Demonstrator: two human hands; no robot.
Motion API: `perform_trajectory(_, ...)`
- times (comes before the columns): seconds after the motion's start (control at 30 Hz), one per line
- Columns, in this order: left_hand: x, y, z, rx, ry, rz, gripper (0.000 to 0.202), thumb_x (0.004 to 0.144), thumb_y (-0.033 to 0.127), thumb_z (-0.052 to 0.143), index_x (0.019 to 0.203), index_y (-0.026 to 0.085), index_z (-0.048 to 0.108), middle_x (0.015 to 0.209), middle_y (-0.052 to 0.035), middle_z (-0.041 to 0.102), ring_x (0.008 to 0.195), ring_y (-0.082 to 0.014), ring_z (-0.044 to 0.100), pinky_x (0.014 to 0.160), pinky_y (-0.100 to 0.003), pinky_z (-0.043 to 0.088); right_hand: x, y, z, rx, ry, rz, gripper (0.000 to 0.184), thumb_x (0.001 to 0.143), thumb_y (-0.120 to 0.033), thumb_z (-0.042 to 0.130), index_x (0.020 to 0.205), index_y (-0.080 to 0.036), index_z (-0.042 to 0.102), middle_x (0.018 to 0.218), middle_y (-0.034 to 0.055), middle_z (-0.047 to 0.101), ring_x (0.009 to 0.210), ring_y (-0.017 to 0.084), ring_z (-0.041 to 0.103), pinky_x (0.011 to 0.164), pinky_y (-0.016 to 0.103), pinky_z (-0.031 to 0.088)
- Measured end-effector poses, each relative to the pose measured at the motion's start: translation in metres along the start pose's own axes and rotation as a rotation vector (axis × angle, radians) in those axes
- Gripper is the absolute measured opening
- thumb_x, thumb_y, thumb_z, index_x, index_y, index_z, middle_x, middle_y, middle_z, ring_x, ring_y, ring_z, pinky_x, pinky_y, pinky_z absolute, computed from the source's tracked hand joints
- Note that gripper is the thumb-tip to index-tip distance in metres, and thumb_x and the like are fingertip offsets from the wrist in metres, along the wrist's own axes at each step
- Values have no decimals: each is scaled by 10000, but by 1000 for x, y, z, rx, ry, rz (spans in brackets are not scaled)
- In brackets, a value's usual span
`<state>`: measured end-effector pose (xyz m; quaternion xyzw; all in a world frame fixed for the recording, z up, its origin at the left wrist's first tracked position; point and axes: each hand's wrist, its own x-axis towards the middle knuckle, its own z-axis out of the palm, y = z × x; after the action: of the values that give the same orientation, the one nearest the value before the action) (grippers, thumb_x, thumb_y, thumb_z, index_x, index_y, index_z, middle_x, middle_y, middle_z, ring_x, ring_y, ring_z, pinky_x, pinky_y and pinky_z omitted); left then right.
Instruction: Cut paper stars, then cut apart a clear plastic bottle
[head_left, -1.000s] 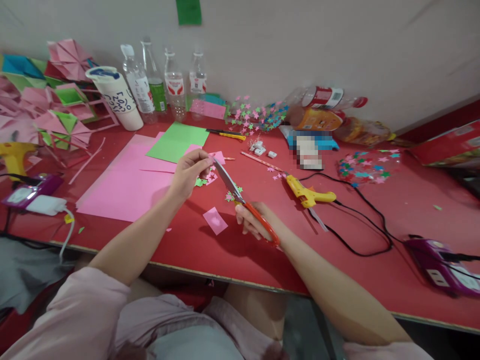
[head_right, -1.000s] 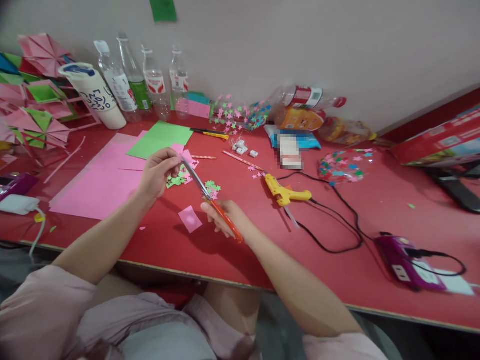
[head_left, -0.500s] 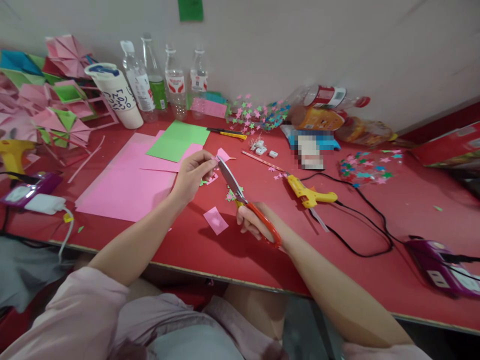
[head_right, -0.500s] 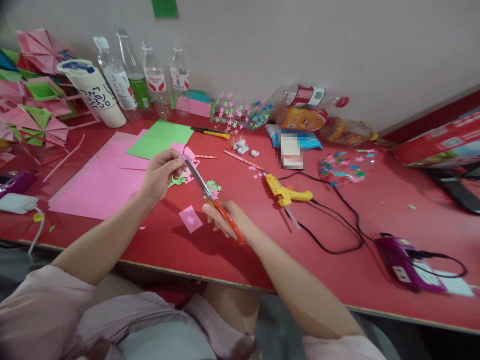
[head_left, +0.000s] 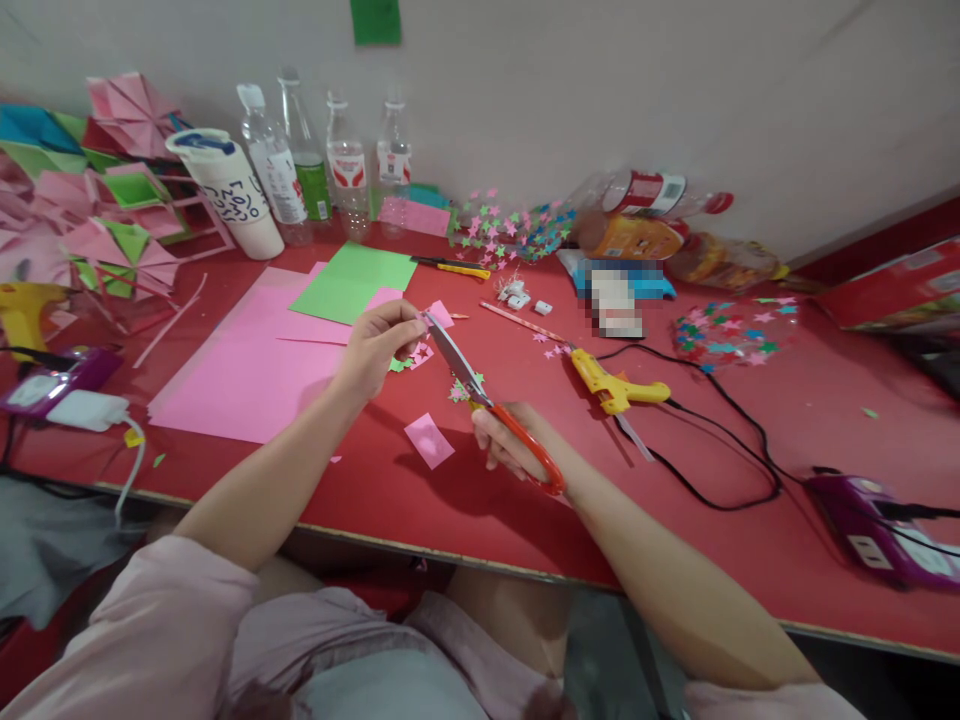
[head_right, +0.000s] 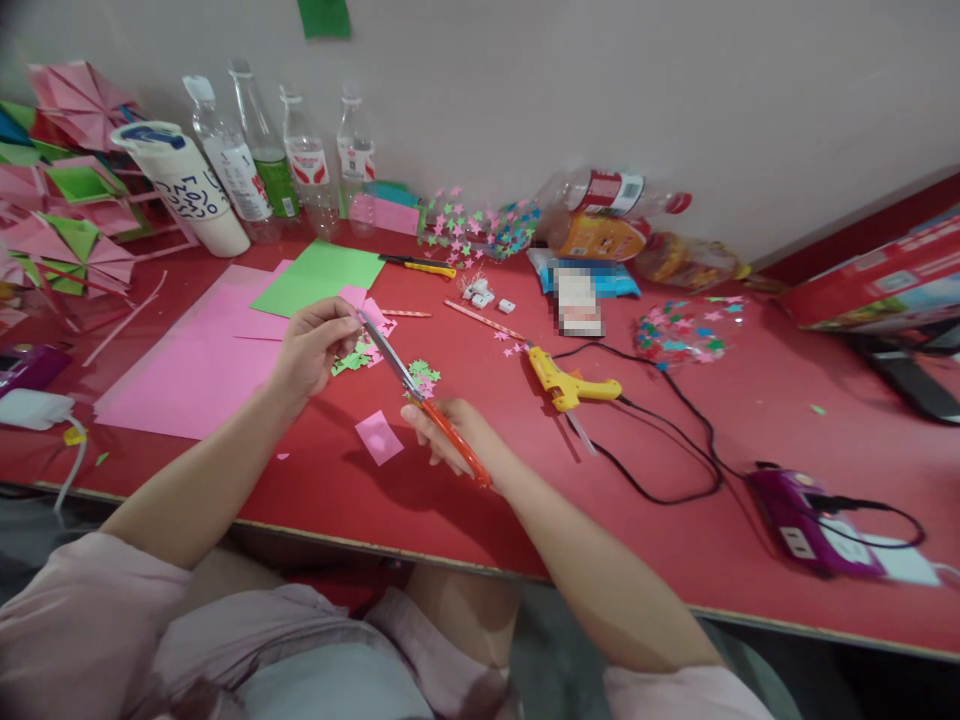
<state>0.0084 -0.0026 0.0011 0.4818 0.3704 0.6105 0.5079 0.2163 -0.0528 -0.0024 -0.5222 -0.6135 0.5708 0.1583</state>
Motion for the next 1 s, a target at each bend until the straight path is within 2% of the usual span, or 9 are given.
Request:
perform_trajectory(0.1, -1, 0, 1, -14, 4, -4, 114, 659, 187, 618, 565, 178, 554, 433, 60, 462, 394, -25, 364, 402, -172, 283, 3, 2, -1, -1, 2, 0, 514, 751, -683, 564, 577, -206, 483, 304, -81, 382, 273, 76, 406, 360, 211, 385)
perform_trajectory(0.3, -1, 0, 3, -12, 5, 0, 121, 670, 187, 614, 569, 178, 547, 438, 60, 467, 400, -26, 366, 410, -170, 293, 0, -3, 0, -31, 22, 23, 529, 732, -710, 566, 578, -210, 483, 302, -74, 377, 280, 97, 439, 303, 200, 307)
perform_trajectory(0.53, -3, -2, 7, -16, 27, -9, 152, 716, 208, 620, 592, 184, 535, 458, 61, 475, 421, -32, 403, 425, -172, 318, 1, 3, 3, 63, -2, -99, 575, 750, -766, 492, 602, -210, 474, 310, -100, 346, 264, 71, 356, 451, 262, 480)
perform_trajectory(0.73, -8, -8, 15, -17, 87, -26, 169, 741, 226, 616, 601, 187, 529, 484, 60, 458, 442, -38, 386, 443, -188, 307, 1, 2, 9, 108, -19, -114, 564, 781, -744, 474, 612, -206, 481, 313, -105, 350, 268, 67, 351, 539, 298, 526)
perform_trajectory(0.87, -7, -11, 16, -17, 125, 19, 142, 719, 194, 602, 597, 184, 531, 542, 54, 454, 506, -49, 389, 511, -200, 339, -2, 0, 11, 100, -4, -117, 551, 787, -729, 487, 604, -209, 472, 305, -103, 353, 264, 67, 348, 528, 294, 519)
perform_trajectory(1.0, -4, -13, 13, 1, 141, 93, 100, 689, 163, 612, 600, 181, 569, 672, 25, 502, 653, -74, 460, 643, -218, 396, -2, 1, 11, 66, 31, -102, 570, 761, -758, 491, 600, -212, 473, 304, -101, 349, 262, 71, 354, 484, 278, 490)
